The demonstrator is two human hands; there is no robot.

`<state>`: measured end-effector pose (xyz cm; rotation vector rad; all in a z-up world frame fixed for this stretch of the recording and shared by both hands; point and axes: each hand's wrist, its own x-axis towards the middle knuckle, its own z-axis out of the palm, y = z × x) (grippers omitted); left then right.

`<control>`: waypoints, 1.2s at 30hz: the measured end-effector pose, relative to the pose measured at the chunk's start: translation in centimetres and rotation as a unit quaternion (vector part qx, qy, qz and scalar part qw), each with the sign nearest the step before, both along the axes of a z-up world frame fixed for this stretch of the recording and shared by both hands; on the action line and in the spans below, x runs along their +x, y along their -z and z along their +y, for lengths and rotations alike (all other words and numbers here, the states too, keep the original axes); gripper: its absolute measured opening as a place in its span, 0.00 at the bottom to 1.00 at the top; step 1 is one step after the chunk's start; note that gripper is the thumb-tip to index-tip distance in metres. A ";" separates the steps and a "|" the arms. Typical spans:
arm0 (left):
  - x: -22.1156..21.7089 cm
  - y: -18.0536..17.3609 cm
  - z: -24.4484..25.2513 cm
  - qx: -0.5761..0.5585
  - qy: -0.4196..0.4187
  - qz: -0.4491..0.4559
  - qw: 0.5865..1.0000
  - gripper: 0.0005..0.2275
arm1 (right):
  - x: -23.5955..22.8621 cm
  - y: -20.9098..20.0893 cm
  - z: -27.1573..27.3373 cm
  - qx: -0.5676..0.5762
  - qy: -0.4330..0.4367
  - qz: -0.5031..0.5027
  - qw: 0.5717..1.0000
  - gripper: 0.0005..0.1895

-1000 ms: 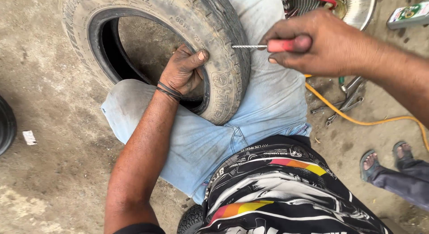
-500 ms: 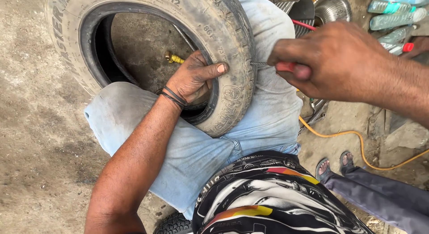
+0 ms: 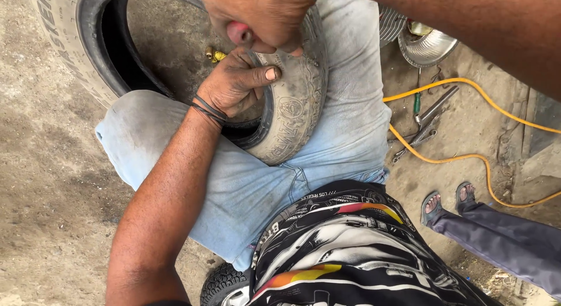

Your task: The person sits on the floor and uses a screwdriver to repeatedly scrape and clean the sidewall of a motorcycle tire. The person rotates the tire to access different sections of the sidewall while continuing to scrape with the tool.

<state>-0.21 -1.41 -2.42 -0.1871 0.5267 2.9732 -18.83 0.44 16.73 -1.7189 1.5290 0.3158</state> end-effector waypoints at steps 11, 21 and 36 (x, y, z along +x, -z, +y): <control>0.3 -1.8 0.0 0.012 0.001 -0.027 1.000 0.23 | 0.6 -7.3 8.4 -0.119 0.022 0.173 0.978 0.06; 0.0 -1.3 -0.3 0.014 -0.005 -0.026 1.000 0.25 | 4.1 -1.6 19.1 -0.420 0.232 0.011 0.877 0.14; 0.5 -0.8 -0.5 0.010 -0.025 -0.022 0.999 0.27 | 14.3 -1.2 16.6 -0.373 0.266 0.201 0.866 0.09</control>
